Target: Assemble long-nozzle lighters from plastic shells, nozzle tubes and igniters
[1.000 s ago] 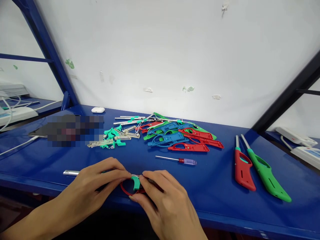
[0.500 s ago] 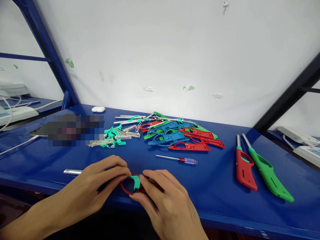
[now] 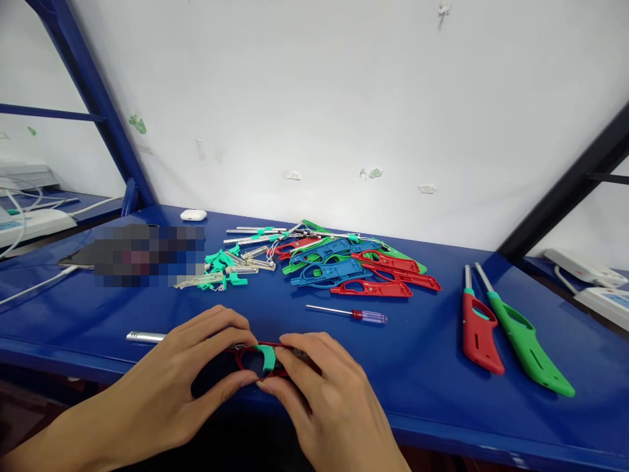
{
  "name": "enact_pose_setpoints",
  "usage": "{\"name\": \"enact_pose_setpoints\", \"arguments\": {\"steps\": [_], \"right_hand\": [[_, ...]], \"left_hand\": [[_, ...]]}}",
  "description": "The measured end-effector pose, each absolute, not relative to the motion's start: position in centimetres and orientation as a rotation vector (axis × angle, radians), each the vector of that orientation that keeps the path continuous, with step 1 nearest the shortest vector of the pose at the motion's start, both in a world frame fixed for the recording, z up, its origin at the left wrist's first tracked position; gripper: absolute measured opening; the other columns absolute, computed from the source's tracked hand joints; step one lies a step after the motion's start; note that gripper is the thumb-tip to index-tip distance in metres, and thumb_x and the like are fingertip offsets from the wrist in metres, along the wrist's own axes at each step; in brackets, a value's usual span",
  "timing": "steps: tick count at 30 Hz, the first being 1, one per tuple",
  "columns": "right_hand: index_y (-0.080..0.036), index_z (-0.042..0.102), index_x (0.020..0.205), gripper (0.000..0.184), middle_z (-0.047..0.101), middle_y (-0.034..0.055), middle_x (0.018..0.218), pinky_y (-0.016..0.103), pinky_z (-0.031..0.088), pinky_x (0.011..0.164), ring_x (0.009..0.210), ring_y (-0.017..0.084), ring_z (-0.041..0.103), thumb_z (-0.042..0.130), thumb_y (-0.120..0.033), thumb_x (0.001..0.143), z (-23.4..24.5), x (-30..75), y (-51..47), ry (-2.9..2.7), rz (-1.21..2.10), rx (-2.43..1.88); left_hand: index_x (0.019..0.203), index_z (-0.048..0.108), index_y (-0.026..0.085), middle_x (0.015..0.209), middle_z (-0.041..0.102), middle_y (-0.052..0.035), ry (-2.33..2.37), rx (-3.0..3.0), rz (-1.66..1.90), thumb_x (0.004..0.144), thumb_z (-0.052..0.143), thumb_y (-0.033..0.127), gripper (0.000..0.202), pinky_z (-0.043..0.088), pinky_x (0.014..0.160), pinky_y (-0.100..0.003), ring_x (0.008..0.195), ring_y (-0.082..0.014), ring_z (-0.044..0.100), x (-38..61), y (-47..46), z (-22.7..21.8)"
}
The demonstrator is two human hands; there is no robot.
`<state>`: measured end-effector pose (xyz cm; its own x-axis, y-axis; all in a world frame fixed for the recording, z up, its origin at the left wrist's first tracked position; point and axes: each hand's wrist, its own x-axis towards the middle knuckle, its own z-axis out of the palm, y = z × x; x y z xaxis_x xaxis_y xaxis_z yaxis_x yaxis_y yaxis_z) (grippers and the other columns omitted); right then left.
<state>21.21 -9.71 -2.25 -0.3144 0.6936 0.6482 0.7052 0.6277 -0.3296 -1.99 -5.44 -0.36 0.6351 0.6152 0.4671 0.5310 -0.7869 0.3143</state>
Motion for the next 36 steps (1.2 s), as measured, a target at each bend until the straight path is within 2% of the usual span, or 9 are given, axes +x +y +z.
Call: {"name": "enact_pose_setpoints", "arguments": {"steps": [8, 11, 15, 19, 21, 25, 30, 33, 36], "right_hand": [[-0.024, 0.077, 0.115, 0.026, 0.078, 0.0064, 0.118, 0.033, 0.065, 0.090, 0.102, 0.022, 0.075, 0.062, -0.041, 0.103, -2.9, 20.9, -9.7, -2.010, -0.017, -1.165], [-0.028, 0.077, 0.117, 0.025, 0.078, 0.0031, 0.119, 0.034, 0.063, 0.092, 0.107, 0.022, 0.074, 0.062, -0.043, 0.103, -2.5, 21.0, -9.9, -1.976, 0.010, -1.168], [-0.035, 0.073, 0.123, 0.025, 0.079, -0.0020, 0.119, 0.033, 0.061, 0.095, 0.110, 0.019, 0.074, 0.054, -0.035, 0.107, -1.1, 24.5, -9.6, -1.873, 0.018, -1.243], [-0.027, 0.073, 0.124, 0.031, 0.076, 0.0068, 0.125, 0.054, 0.055, 0.105, 0.116, 0.031, 0.071, 0.053, -0.036, 0.103, 0.2, 31.4, -7.0, -1.930, -0.250, -1.553], [-0.021, 0.073, 0.125, 0.035, 0.074, 0.0110, 0.131, 0.058, 0.053, 0.106, 0.121, 0.035, 0.069, 0.049, -0.032, 0.102, 0.6, 34.2, -5.3, -2.107, -0.283, -1.668], [-0.020, 0.072, 0.125, 0.038, 0.075, 0.0108, 0.129, 0.051, 0.054, 0.105, 0.119, 0.031, 0.070, 0.043, -0.020, 0.101, 1.0, 36.0, -3.4, -2.333, -0.253, -1.764], [-0.023, 0.073, 0.099, 0.022, 0.079, 0.0079, 0.105, 0.043, 0.057, 0.085, 0.098, 0.030, 0.075, 0.051, -0.019, 0.096, 1.8, 35.1, -3.7, -2.296, -0.279, -1.801], [-0.025, 0.072, 0.094, 0.015, 0.079, 0.0071, 0.101, 0.042, 0.055, 0.083, 0.094, 0.031, 0.074, 0.057, -0.023, 0.095, 2.6, 35.4, -4.5, -2.259, -0.308, -1.810], [-0.025, 0.071, 0.101, 0.020, 0.079, 0.0066, 0.100, 0.038, 0.053, 0.074, 0.084, 0.028, 0.073, 0.054, -0.036, 0.102, 3.7, 35.4, -5.7, -2.152, -0.283, -1.795]], "left_hand": [[0.125, 0.066, 0.026, 0.113, 0.070, -0.0043, 0.846, 2.740, 1.069, 0.103, 0.061, 0.023, 0.023, 0.059, 0.087, -0.034, 0.096, -0.0198, 0.067, -2.3, -5.2, -1.1], [0.125, 0.068, 0.025, 0.112, 0.071, -0.0047, 0.831, 2.758, 1.088, 0.103, 0.061, 0.025, 0.022, 0.060, 0.086, -0.034, 0.095, -0.0198, 0.068, -2.4, -5.0, -1.2], [0.123, 0.069, 0.026, 0.111, 0.071, -0.0048, 0.842, 2.755, 1.093, 0.102, 0.065, 0.026, 0.022, 0.060, 0.089, -0.036, 0.097, -0.0210, 0.068, -2.4, -4.9, -1.3], [0.124, 0.069, 0.025, 0.113, 0.071, -0.0054, 0.845, 2.721, 1.053, 0.101, 0.066, 0.027, 0.023, 0.061, 0.091, -0.036, 0.100, -0.0215, 0.068, -2.4, -4.7, -1.4], [0.122, 0.069, 0.026, 0.112, 0.071, -0.0050, 0.845, 2.702, 1.043, 0.102, 0.065, 0.029, 0.021, 0.061, 0.090, -0.036, 0.100, -0.0213, 0.068, -2.4, -4.7, -1.4], [0.117, 0.071, 0.026, 0.111, 0.072, -0.0048, 0.858, 2.702, 1.117, 0.104, 0.061, 0.035, 0.018, 0.060, 0.091, -0.039, 0.099, -0.0225, 0.069, -2.4, -4.6, -1.7], [0.115, 0.071, 0.022, 0.107, 0.072, -0.0064, 0.727, 2.738, 1.247, 0.102, 0.066, 0.026, 0.015, 0.058, 0.086, -0.038, 0.096, -0.0222, 0.069, -2.5, -4.3, -2.3], [0.113, 0.072, 0.020, 0.107, 0.071, -0.0073, 0.701, 2.722, 1.250, 0.100, 0.069, 0.023, 0.014, 0.057, 0.085, -0.038, 0.095, -0.0226, 0.068, -2.5, -4.2, -2.5], [0.111, 0.073, 0.020, 0.106, 0.071, -0.0082, 0.695, 2.704, 1.254, 0.099, 0.069, 0.023, 0.013, 0.057, 0.083, -0.039, 0.094, -0.0231, 0.067, -2.5, -4.2, -2.5]]}}
